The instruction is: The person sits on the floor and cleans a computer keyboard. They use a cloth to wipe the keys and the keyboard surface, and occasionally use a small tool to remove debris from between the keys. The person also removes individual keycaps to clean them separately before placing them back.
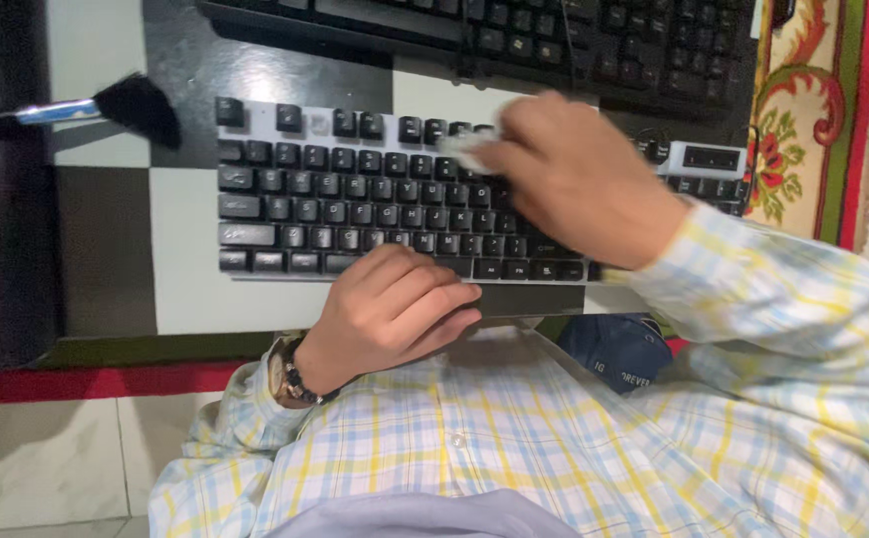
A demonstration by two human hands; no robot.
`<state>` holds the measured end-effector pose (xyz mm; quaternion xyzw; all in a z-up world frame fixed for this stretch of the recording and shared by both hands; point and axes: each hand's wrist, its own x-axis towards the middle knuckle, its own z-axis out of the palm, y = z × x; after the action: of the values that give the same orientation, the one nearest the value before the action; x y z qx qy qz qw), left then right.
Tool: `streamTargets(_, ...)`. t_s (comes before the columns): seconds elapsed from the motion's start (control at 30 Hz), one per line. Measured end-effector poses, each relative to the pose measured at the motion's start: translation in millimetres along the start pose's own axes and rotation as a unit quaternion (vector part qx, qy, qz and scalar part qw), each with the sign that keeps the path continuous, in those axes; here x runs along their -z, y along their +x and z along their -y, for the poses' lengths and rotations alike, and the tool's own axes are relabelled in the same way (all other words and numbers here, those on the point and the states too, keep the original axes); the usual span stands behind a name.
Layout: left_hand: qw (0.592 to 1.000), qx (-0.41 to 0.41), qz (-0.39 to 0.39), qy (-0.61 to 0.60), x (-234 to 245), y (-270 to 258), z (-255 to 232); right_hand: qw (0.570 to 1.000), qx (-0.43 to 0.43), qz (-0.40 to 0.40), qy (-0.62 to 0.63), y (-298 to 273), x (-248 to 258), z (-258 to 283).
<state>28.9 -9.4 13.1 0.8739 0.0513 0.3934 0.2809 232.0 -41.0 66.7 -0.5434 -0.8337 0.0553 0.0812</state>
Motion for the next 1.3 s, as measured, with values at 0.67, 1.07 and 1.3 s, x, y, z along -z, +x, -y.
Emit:
streamTargets(0.67, 0.966, 0.214, -0.109, -0.096, 15, 10, -8, 0.977, -0.196, 0.032, -0.073, -63, 34, -11)
streamTargets(1.07, 0.963, 0.226, -0.103, -0.105, 11, 10, -15, 0.983, 0.043, -0.023, -0.174, -2, 9, -5)
streamTargets(1.3, 0.963, 0.219, -0.124, -0.101, 13, 5, -11, 0.983, 0.038, -0.011, -0.18, 0, 9, -9)
